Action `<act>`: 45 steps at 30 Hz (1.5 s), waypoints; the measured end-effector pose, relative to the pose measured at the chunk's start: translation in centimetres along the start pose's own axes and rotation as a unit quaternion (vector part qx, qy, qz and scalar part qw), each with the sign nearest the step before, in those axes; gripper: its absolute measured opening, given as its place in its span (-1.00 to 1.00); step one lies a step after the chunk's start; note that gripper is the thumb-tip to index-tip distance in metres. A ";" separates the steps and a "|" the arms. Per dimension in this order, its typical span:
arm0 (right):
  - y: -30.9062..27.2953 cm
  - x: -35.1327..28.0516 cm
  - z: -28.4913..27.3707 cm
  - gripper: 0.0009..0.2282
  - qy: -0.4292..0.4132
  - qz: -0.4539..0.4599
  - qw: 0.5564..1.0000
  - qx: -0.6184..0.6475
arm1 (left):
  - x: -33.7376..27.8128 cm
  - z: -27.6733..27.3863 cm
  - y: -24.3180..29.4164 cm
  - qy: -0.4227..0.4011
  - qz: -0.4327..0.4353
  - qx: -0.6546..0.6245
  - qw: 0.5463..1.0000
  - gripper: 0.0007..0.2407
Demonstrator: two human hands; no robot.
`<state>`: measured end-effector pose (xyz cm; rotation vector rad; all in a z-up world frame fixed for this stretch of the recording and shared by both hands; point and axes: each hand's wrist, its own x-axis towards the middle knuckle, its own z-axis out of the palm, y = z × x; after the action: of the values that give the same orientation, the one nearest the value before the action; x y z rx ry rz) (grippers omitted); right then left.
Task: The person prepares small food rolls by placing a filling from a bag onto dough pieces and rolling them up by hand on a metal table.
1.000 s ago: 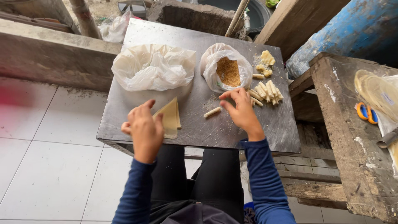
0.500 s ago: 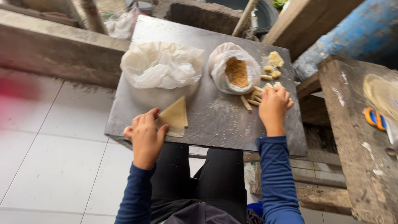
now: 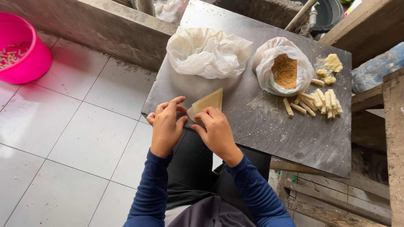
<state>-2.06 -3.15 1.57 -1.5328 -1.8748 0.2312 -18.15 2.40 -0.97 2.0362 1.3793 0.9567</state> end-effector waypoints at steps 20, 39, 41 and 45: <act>8.5 -1.3 -14.7 -0.86 0.043 -0.064 0.939 -0.336 | -1.1 2.7 3.4 0.025 0.119 -0.111 0.986 -0.66; 28.6 0.8 -24.9 -0.63 0.115 0.176 0.866 -0.454 | 0.8 12.8 10.5 -0.112 0.397 -0.025 0.911 -0.67; 31.6 1.4 -24.7 -0.71 0.082 0.184 0.859 -0.470 | 0.8 13.1 10.3 -0.109 0.402 0.006 0.909 -0.68; 35.3 2.4 -24.0 -0.83 0.077 0.174 0.852 -0.487 | 1.2 13.5 10.0 -0.117 0.395 -0.015 0.911 -0.68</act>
<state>40.31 2.37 1.37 -2.4551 -1.6159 -0.7962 -1.52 -0.31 -1.87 2.6254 0.3774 0.9661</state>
